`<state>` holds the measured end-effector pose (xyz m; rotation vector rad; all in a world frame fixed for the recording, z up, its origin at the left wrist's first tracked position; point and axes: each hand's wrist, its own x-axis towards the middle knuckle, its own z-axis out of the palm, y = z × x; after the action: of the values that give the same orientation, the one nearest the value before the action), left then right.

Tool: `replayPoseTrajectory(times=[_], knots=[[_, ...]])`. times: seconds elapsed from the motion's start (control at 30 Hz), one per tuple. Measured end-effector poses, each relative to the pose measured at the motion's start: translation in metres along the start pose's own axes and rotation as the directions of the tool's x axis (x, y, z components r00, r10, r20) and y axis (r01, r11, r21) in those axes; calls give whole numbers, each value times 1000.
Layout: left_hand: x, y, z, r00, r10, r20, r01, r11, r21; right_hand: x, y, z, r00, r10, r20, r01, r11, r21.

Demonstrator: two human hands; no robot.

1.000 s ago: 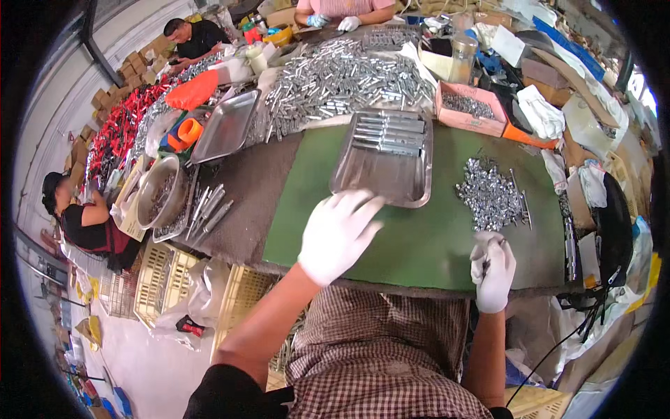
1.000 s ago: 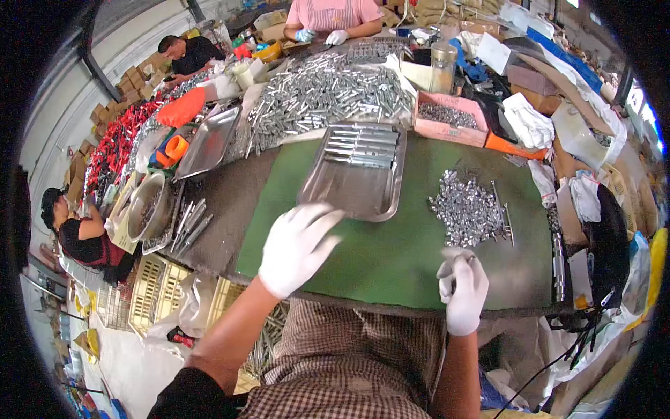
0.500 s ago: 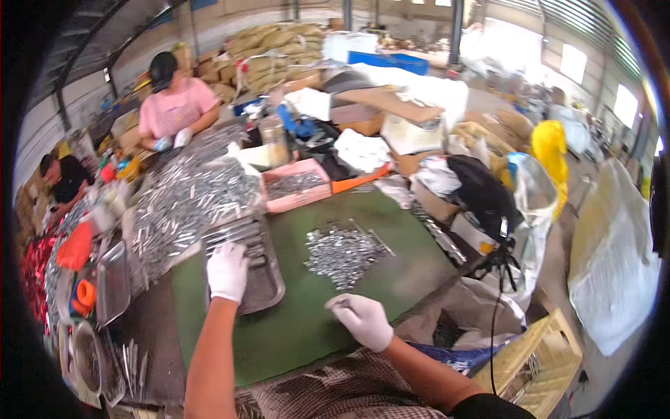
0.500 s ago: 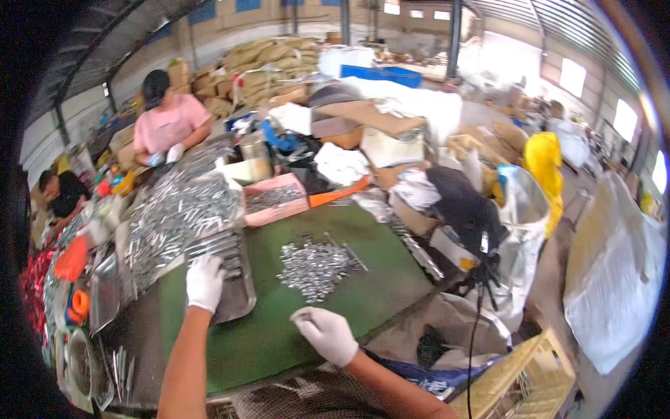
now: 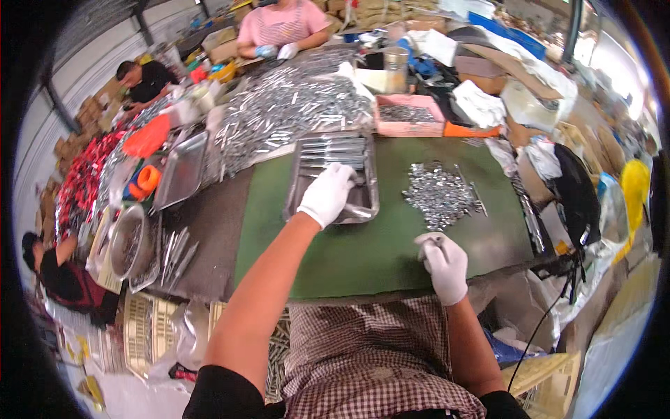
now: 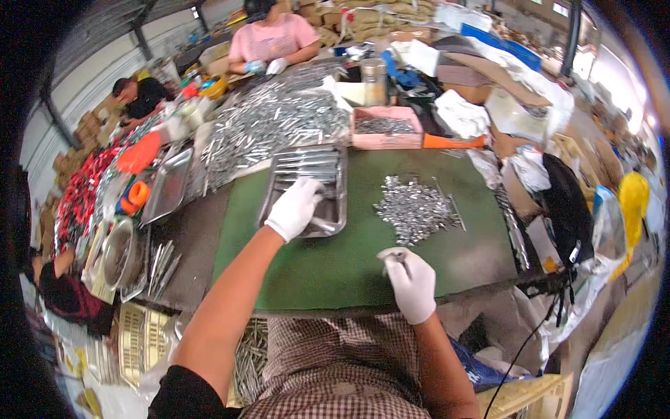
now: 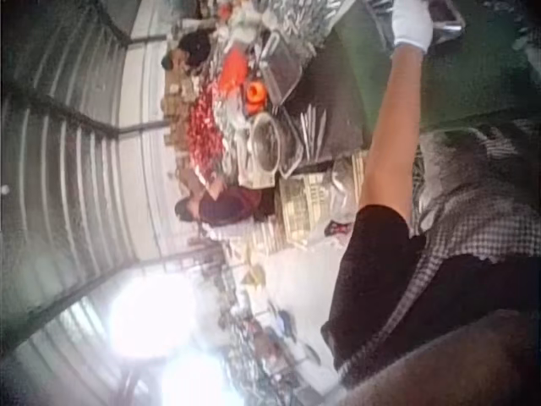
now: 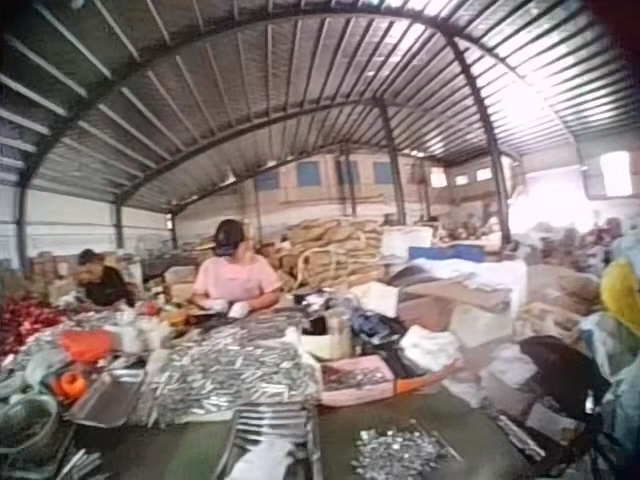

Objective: The person assembles hardware components by taking metal pins from a tray and attaching small metal clips onto them by hand.

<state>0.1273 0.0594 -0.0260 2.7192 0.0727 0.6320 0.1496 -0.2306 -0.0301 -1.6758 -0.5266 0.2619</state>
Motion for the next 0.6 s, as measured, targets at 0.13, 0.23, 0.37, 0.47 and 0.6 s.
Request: replayPoseTrajectory(times=[0.13, 0.23, 0.37, 0.47, 0.6], knots=[[-3, -2, -9, 991, 10, 130, -7, 1000, -24, -1, 2, 2, 998, 62, 27, -64, 993, 94], [-8, -6, -17, 980, 64, 190, -52, 997, -64, -2, 0, 4, 998, 62, 15, -63, 996, 66], [-17, -9, -32, 927, 71, 369, 32, 963, -267, -3, 0, 3, 997, 68, 20, -69, 997, 34], [-19, -3, -39, 909, 149, 389, -17, 946, -323, -3, 4, 1, 999, 30, 19, -30, 999, 14], [-19, 4, -43, 926, 133, 353, -22, 953, -303, -4, 4, -1, 999, 20, 43, -20, 1000, 7]])
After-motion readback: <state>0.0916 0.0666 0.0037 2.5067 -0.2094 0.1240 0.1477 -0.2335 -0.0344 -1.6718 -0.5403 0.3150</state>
